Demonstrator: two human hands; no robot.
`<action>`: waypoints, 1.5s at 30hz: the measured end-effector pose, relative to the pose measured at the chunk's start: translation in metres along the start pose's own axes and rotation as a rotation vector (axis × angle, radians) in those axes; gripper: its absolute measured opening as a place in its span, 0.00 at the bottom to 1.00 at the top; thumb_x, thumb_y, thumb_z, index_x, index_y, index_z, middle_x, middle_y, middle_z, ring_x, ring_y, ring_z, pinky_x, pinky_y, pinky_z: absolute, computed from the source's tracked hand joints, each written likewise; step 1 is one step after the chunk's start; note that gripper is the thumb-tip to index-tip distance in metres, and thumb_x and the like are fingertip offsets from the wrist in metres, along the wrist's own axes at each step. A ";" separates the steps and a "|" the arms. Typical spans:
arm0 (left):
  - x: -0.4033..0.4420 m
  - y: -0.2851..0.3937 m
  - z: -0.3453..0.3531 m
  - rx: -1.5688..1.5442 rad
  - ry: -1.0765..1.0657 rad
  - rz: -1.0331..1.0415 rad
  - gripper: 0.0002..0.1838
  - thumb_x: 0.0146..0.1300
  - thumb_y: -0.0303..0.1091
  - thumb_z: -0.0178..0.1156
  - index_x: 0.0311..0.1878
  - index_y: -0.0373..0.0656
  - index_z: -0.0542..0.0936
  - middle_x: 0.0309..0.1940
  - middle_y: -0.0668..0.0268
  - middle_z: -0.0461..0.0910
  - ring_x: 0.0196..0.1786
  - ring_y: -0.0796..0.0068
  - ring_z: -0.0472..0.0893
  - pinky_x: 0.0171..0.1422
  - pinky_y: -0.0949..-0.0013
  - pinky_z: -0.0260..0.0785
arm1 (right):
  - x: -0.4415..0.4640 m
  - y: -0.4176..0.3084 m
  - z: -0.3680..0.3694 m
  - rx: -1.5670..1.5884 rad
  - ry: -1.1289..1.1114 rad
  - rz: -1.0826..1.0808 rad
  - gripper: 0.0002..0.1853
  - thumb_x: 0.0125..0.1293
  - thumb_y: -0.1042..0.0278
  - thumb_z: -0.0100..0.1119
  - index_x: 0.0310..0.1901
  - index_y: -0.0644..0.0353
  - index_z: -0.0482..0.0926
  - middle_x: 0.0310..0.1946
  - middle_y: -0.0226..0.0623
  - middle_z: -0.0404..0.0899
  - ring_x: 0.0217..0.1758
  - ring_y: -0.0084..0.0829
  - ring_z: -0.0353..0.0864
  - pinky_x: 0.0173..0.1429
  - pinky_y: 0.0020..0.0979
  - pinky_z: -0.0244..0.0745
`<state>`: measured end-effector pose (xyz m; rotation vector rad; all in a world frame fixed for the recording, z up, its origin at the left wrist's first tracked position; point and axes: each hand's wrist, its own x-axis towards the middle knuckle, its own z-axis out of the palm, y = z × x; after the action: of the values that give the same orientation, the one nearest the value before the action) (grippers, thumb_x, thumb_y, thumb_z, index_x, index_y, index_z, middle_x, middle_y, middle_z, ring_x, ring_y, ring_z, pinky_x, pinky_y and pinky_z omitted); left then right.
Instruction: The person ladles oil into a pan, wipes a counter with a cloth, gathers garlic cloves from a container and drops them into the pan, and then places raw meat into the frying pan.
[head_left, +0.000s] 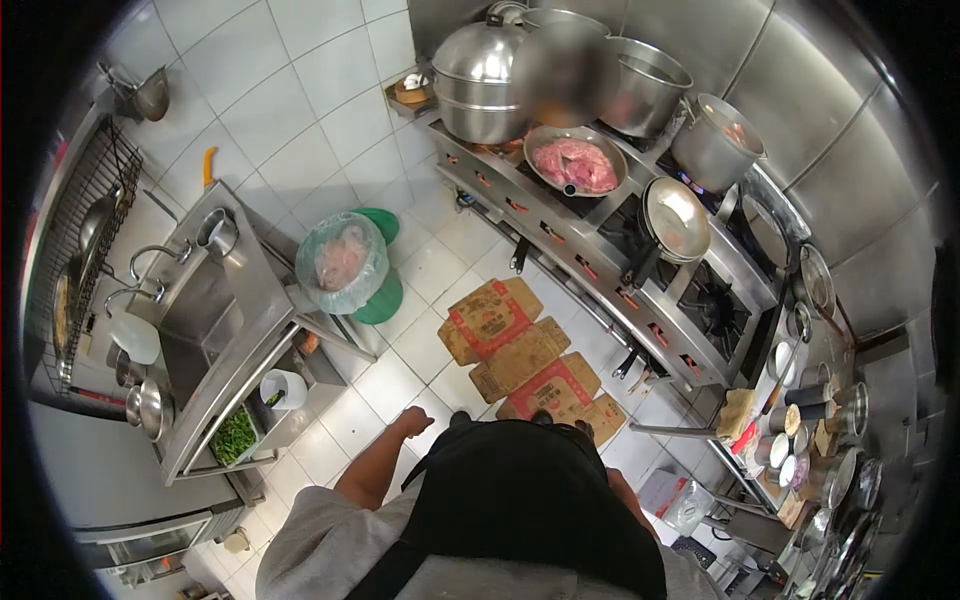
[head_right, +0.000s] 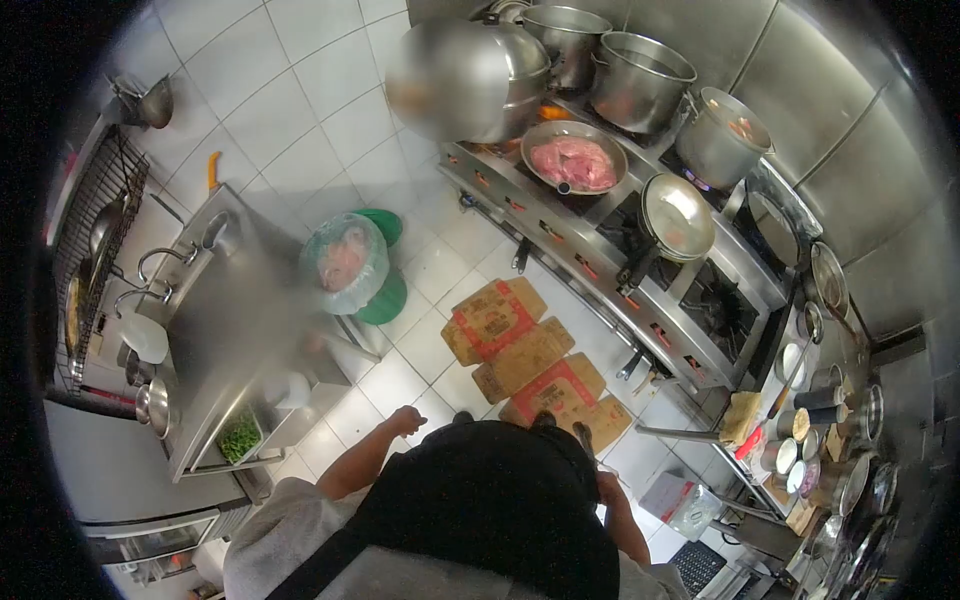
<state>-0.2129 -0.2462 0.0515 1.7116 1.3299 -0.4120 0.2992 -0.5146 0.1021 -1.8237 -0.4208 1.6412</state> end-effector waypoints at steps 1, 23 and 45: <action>0.003 -0.004 -0.001 -0.041 -0.016 -0.037 0.31 0.65 0.54 0.47 0.17 0.36 0.78 0.15 0.54 0.77 0.24 0.54 0.80 0.40 0.54 0.75 | -0.001 0.002 0.002 -0.033 -0.004 -0.004 0.12 0.59 0.64 0.61 0.28 0.66 0.81 0.23 0.35 0.79 0.24 0.30 0.79 0.29 0.32 0.74; -0.012 -0.078 0.022 -0.015 -0.081 -0.071 0.28 0.61 0.52 0.48 0.18 0.38 0.79 0.18 0.55 0.80 0.28 0.54 0.81 0.44 0.57 0.75 | 0.004 -0.006 0.059 -0.533 0.021 0.019 0.16 0.58 0.57 0.56 0.27 0.63 0.82 0.22 0.41 0.79 0.24 0.32 0.79 0.30 0.38 0.71; -0.004 -0.076 0.001 -0.064 -0.044 -0.035 0.29 0.64 0.53 0.47 0.16 0.39 0.79 0.15 0.57 0.78 0.24 0.57 0.81 0.42 0.57 0.75 | -0.001 0.012 0.068 -0.778 0.029 -0.069 0.18 0.58 0.56 0.56 0.32 0.66 0.82 0.29 0.50 0.82 0.33 0.41 0.83 0.38 0.42 0.75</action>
<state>-0.2822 -0.2487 0.0197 1.6198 1.3292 -0.4209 0.2308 -0.5078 0.0943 -2.3260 -1.2244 1.5047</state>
